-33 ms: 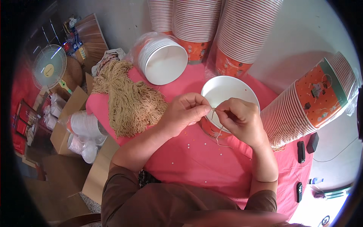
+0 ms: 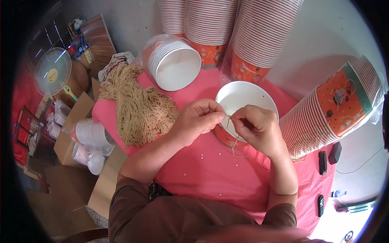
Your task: The recorder is threading strings through pre-punched holes in decorative paper buckets to assemble handles.
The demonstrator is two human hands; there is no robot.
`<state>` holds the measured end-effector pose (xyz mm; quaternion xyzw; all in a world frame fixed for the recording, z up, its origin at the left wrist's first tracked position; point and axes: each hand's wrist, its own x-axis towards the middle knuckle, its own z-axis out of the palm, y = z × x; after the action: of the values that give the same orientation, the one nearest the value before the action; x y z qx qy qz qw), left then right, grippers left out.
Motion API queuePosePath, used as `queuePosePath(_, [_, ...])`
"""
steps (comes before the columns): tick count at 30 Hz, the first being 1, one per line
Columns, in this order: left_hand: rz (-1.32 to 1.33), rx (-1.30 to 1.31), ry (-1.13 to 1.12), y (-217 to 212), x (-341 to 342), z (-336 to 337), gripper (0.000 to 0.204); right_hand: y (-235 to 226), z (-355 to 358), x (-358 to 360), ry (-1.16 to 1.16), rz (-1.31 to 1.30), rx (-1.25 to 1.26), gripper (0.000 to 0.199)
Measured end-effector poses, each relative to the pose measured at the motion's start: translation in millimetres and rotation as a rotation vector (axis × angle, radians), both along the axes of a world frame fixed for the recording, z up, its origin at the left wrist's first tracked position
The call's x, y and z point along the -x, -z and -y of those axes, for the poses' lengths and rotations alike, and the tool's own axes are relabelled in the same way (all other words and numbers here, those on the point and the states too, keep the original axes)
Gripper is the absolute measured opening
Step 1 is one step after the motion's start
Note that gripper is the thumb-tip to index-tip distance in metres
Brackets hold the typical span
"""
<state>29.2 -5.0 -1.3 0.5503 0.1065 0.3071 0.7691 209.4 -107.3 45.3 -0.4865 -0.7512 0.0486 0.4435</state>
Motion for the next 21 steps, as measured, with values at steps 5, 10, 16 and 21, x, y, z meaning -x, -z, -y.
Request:
queuePosePath(5, [0.002, -0.004, -0.035, 0, 0, -3, 0.008, 3, -2, -3, 0.044, 0.111, 0.022, 0.01])
queuePosePath(10, [-0.041, -0.165, -0.073, -2, 6, -2, 0.007, 2, -1, -6, 0.088, 0.184, 0.005, 0.011])
queuePosePath(16, [-0.128, -0.184, 0.026, -7, 8, -4, 0.006, -5, 1, -10, 0.111, 0.222, -0.061, 0.012])
queuePosePath(21, [0.036, -0.584, -0.186, 2, 4, -13, 0.006, -9, 3, -12, 0.094, 0.305, -0.138, 0.015])
